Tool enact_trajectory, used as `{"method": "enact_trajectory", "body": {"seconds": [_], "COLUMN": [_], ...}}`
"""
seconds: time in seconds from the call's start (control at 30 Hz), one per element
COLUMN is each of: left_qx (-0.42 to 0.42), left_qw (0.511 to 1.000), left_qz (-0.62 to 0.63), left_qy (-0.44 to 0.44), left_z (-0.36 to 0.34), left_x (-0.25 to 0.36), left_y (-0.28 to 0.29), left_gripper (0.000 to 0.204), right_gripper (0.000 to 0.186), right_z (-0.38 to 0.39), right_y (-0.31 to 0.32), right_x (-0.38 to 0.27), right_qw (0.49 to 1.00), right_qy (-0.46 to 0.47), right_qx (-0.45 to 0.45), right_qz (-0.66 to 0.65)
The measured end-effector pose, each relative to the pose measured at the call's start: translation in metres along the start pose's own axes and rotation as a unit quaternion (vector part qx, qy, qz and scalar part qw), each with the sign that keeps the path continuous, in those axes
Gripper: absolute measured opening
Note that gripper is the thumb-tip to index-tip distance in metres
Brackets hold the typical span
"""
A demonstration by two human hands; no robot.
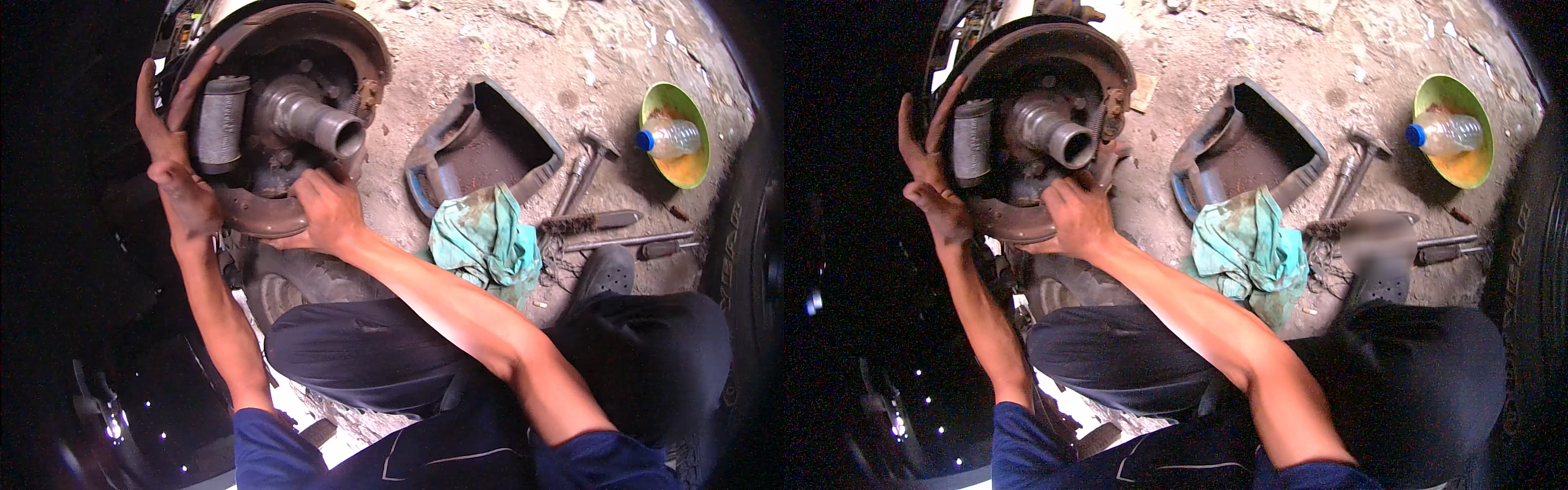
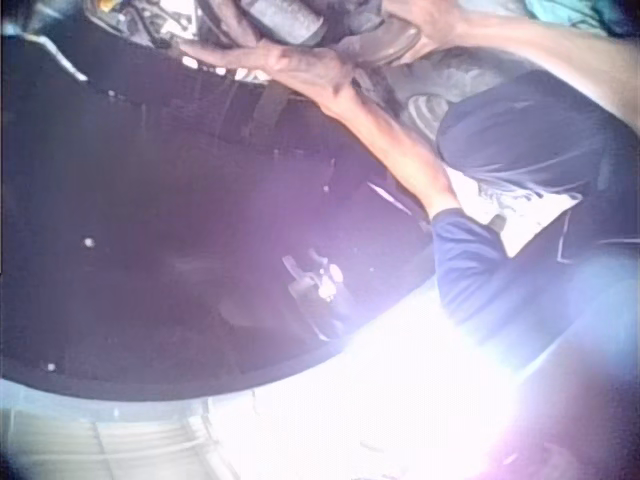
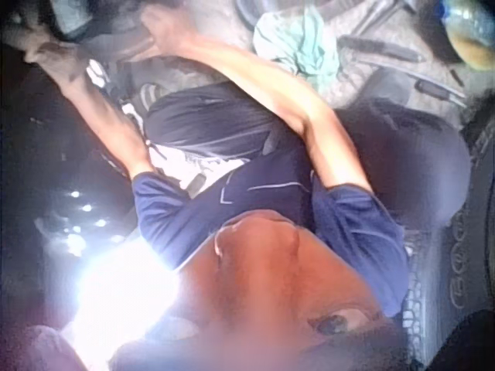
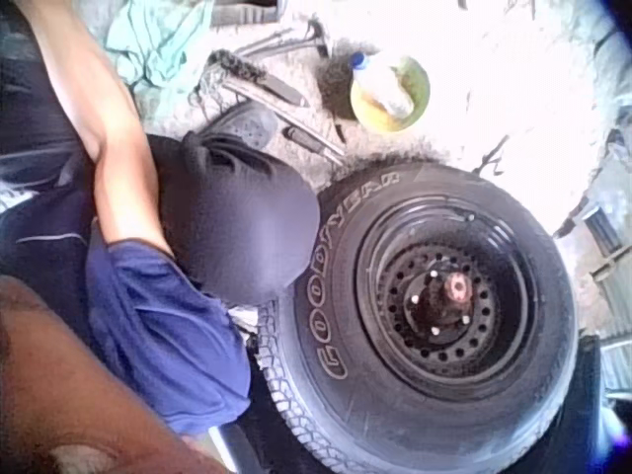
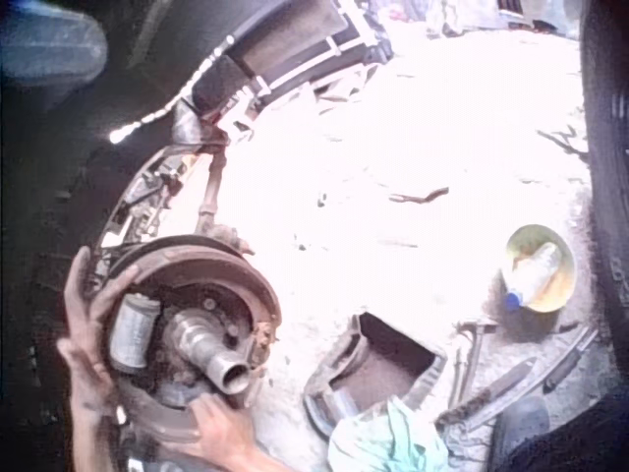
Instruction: The person installs brake shoes onto a wheel hub assembly by hand, using a hammer and a screwdriver to position components and attach springs.
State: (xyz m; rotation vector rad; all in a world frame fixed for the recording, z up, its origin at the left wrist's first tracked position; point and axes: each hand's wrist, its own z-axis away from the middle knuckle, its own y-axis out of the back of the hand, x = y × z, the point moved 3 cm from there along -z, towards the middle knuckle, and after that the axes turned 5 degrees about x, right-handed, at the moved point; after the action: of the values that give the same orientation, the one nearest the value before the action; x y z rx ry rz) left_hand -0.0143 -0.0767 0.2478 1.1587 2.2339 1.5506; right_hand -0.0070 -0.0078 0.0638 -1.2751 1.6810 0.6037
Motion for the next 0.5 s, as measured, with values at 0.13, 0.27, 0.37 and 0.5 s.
{"method": "enact_trajectory", "body": {"seconds": [0.13, 0.27, 0.37, 0.5], "left_qx": [-0.002, 0.002, 0.028, 0.070], "left_qw": [1.000, 0.999, 0.994, 0.965], "left_qz": [0.022, -0.004, 0.098, 0.248], "left_qy": [-0.008, -0.038, -0.028, -0.053], "left_z": [0.003, 0.002, 0.007, 0.011], "left_x": [-0.011, -0.010, -0.013, -0.016], "left_y": [-0.002, 0.002, -0.001, -0.004], "left_gripper": [0.128, 0.128, 0.125, 0.117], "right_gripper": [0.077, 0.081, 0.080, 0.082], "right_z": [0.000, 0.000, 0.002, 0.002], "right_y": [0.001, 0.001, 0.000, -0.002], "right_x": [0.002, 0.001, 0.005, 0.009], "right_qw": [0.998, 0.998, 0.999, 0.998], "right_qy": [-0.019, 0.011, -0.001, 0.007], "right_qx": [0.047, 0.059, 0.039, 0.065], "right_qz": [-0.049, -0.011, -0.010, -0.015]}}
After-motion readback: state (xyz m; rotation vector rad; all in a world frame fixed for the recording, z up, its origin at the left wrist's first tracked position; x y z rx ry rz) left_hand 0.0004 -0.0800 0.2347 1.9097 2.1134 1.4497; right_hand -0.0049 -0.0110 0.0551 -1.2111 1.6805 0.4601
